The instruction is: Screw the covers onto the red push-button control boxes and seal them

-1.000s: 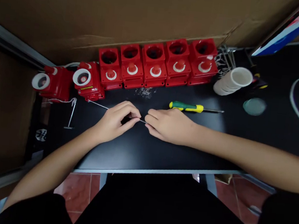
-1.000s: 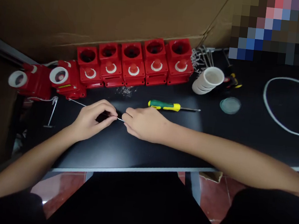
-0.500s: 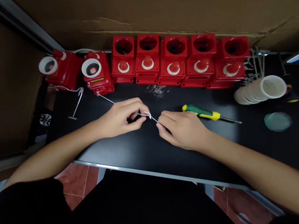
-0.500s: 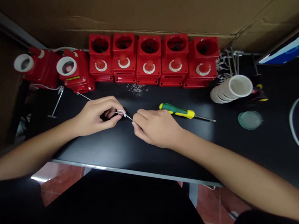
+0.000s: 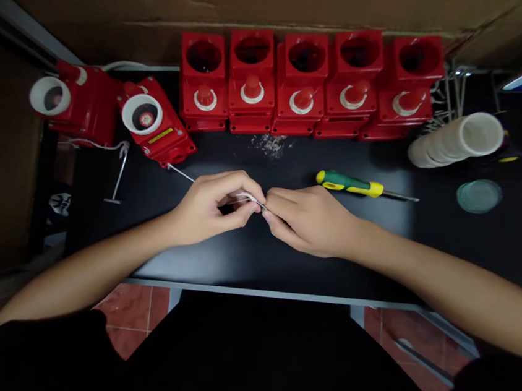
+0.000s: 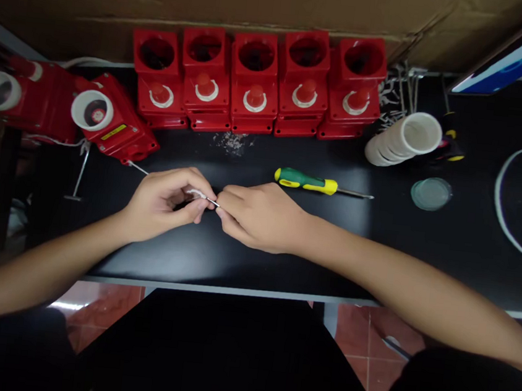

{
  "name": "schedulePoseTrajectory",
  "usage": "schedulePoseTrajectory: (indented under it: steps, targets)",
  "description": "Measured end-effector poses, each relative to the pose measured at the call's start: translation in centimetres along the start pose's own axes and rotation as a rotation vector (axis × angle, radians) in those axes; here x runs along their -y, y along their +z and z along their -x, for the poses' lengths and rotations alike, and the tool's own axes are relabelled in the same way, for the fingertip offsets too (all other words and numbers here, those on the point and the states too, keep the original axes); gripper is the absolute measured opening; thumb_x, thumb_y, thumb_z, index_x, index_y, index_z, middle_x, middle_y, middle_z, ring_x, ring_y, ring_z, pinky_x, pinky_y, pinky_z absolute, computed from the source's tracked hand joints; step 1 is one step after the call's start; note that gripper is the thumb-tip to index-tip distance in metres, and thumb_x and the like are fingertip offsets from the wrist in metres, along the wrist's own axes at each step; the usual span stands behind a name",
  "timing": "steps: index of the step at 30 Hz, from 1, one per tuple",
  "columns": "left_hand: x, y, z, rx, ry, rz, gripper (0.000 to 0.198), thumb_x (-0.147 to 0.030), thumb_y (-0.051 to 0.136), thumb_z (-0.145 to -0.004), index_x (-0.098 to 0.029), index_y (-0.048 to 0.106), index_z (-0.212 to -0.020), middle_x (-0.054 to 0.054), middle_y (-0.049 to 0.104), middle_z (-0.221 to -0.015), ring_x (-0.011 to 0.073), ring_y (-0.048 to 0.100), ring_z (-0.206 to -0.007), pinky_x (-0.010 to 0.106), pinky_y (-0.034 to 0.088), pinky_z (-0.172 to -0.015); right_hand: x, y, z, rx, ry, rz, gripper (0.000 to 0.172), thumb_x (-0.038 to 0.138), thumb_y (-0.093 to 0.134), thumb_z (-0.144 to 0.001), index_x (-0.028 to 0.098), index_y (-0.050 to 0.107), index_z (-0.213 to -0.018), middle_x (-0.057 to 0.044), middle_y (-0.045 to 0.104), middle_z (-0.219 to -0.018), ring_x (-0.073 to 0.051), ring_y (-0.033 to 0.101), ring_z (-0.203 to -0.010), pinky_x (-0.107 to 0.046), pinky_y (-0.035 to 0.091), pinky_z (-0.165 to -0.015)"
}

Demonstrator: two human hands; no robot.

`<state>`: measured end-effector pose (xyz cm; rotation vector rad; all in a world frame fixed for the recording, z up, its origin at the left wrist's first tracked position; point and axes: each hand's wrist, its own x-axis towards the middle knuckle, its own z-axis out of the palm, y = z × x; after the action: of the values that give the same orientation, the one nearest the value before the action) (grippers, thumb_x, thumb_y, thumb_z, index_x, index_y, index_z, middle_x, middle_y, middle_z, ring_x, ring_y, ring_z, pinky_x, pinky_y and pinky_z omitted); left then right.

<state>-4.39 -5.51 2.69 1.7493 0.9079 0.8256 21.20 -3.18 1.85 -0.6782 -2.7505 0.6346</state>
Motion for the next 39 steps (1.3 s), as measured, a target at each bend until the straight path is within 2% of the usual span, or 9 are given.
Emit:
schedulePoseTrajectory:
  steps: [4, 8, 17, 21, 23, 28, 34, 37, 39]
  targets:
    - [0.0, -0.8, -0.2, -0.025, 0.001, -0.073, 0.008, -0.019, 0.074, -0.104, -0.017, 0.076, -0.112, 0.002, 0.075, -0.098, 0.0112, 0.074, -0.078, 0.022, 0.061, -0.073, -0.2, 0.0, 0.0, 0.008, 0.019, 0.009, 0.043, 0.029, 0.032, -0.120, 0.016, 0.070, -0.103, -0.001, 0.060, -0.084, -0.013, 0.045, -0.066, -0.030, 0.028, -0.064]
    - [0.2, -1.5, -0.4, -0.041, 0.041, -0.111, 0.003, -0.020, 0.078, -0.102, -0.019, 0.078, -0.105, 0.001, 0.077, -0.095, 0.0122, 0.074, -0.074, 0.024, 0.062, -0.068, -0.4, 0.1, 0.0, -0.035, -0.002, 0.029, 0.037, 0.025, 0.037, -0.117, 0.016, 0.068, -0.099, -0.001, 0.060, -0.081, -0.013, 0.040, -0.064, -0.030, 0.026, -0.063]
    - [-0.3, -1.2, -0.5, -0.011, 0.157, -0.264, 0.009, -0.015, 0.079, -0.100, -0.024, 0.080, -0.100, -0.002, 0.078, -0.087, 0.0115, 0.071, -0.069, 0.025, 0.057, -0.065, -0.3, 0.3, 0.2, -0.108, -0.086, 0.118, 0.029, 0.025, 0.046, -0.114, 0.016, 0.067, -0.096, -0.001, 0.062, -0.079, -0.014, 0.041, -0.062, -0.031, 0.023, -0.061]
    - [0.1, -1.2, -0.6, -0.038, 0.125, -0.219, 0.008, -0.016, 0.081, -0.096, -0.024, 0.080, -0.096, -0.002, 0.077, -0.084, 0.0115, 0.069, -0.066, 0.025, 0.054, -0.061, -0.1, 0.4, -0.1, -0.230, 0.016, -0.117, 0.013, 0.026, 0.057, -0.108, 0.016, 0.065, -0.109, -0.002, 0.066, -0.094, -0.011, 0.048, -0.066, -0.027, 0.028, -0.058]
    - [0.4, -1.0, -0.6, -0.039, 0.072, -0.157, 0.007, -0.017, 0.082, -0.095, -0.024, 0.079, -0.096, -0.002, 0.077, -0.084, 0.0113, 0.069, -0.066, 0.024, 0.055, -0.061, 0.0, 0.3, -0.5, -0.276, 0.077, -0.308, 0.016, 0.027, 0.065, -0.103, 0.016, 0.063, -0.115, -0.002, 0.065, -0.102, -0.008, 0.050, -0.068, -0.024, 0.035, -0.059]
    - [0.8, -0.7, -0.6, -0.057, -0.065, 0.036, 0.006, -0.018, 0.082, -0.093, -0.021, 0.077, -0.095, -0.002, 0.076, -0.084, 0.0117, 0.072, -0.067, 0.024, 0.058, -0.063, -0.1, 0.5, -1.8, -0.344, 0.084, -0.584, 0.015, 0.015, 0.074, -0.097, 0.018, 0.062, -0.105, 0.002, 0.062, -0.099, -0.002, 0.050, -0.060, -0.019, 0.041, -0.056]
    - [1.0, -1.0, -0.6, -0.046, -0.099, 0.091, 0.011, -0.017, 0.083, -0.094, -0.022, 0.078, -0.103, -0.001, 0.077, -0.086, 0.0133, 0.074, -0.073, 0.026, 0.060, -0.068, -0.6, 0.7, -2.0, -0.360, 0.085, -0.696, 0.010, 0.017, 0.073, -0.104, 0.020, 0.064, -0.100, 0.002, 0.064, -0.095, -0.003, 0.057, -0.064, -0.017, 0.049, -0.057]
    - [1.0, -1.2, -0.6, -0.016, -0.054, 0.036, 0.014, -0.018, 0.087, -0.096, -0.023, 0.079, -0.107, -0.001, 0.078, -0.089, 0.0143, 0.075, -0.077, 0.026, 0.059, -0.068, -0.9, 0.2, -1.7, -0.312, 0.073, -0.701, 0.008, 0.019, 0.072, -0.106, 0.020, 0.065, -0.101, 0.003, 0.064, -0.097, -0.004, 0.058, -0.068, -0.017, 0.050, -0.060]
    - [0.9, -1.2, -0.7, -0.005, 0.007, -0.010, 0.015, -0.016, 0.089, -0.096, -0.022, 0.080, -0.107, -0.001, 0.077, -0.088, 0.0115, 0.071, -0.072, 0.024, 0.055, -0.063, -1.1, -0.2, -1.6, -0.270, 0.074, -0.692, 0.006, 0.019, 0.071, -0.106, 0.020, 0.067, -0.102, 0.003, 0.064, -0.098, -0.004, 0.058, -0.071, -0.018, 0.050, -0.062]
